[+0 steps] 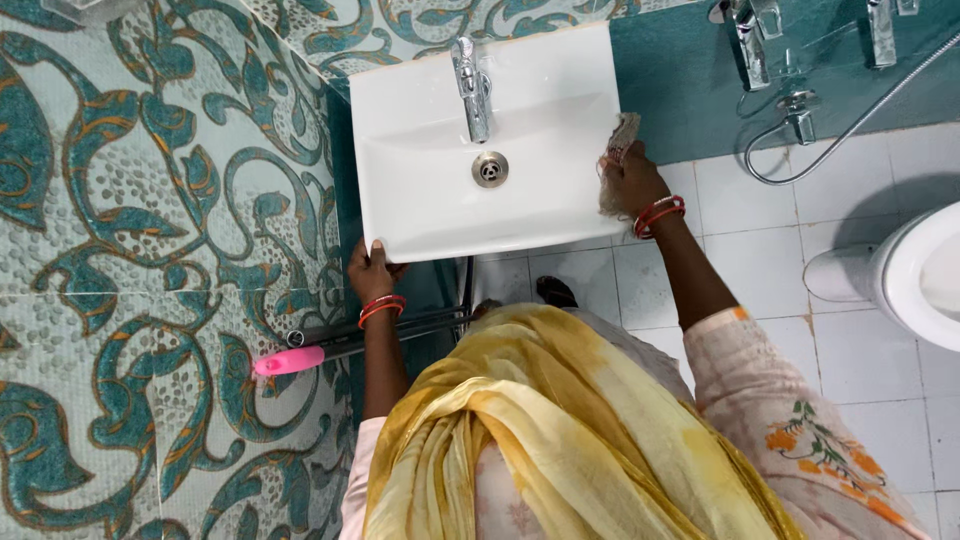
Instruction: The person cleans a washbasin by wiping its inner surface, edges, and surrounding areas with a cloth.
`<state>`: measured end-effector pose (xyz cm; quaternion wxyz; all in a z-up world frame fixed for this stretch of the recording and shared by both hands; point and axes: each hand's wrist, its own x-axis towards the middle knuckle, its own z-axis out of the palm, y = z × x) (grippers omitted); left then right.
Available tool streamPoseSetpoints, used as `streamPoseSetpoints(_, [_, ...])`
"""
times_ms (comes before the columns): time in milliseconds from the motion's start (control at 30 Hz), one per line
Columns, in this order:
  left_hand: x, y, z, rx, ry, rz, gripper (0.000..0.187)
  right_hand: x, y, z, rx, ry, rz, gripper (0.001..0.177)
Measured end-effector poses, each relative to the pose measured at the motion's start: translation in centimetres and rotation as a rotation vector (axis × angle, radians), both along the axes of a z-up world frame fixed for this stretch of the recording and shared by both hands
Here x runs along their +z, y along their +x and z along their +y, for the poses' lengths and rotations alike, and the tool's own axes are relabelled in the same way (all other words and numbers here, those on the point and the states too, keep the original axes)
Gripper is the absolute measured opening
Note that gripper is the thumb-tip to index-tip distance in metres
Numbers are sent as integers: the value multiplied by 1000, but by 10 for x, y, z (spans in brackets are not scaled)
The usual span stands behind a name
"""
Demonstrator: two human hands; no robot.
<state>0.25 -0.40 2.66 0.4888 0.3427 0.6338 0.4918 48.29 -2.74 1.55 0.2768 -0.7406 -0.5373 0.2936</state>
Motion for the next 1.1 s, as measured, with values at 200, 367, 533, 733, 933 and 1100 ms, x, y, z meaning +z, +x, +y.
streamPoseSetpoints(200, [-5,2,0,20,-11,27,28,36,-31,-81,-141,-228,88,47])
streamPoseSetpoints(367, [-3,3,0,44,-44,52,30,18,-11,-28,-77,-270,43,46])
streamPoseSetpoints(533, [4,3,-2,10,-46,45,33,9,-3,73,-148,-254,-102,59])
streamPoseSetpoints(733, [11,5,0,10,-32,27,36,29,-28,120,-214,81,-327,68])
streamPoseSetpoints(933, [9,3,0,12,-53,61,35,47,-49,119,-47,203,-694,74])
streamPoseSetpoints(1100, [6,2,0,4,-47,67,35,50,-87,136,309,325,-692,75])
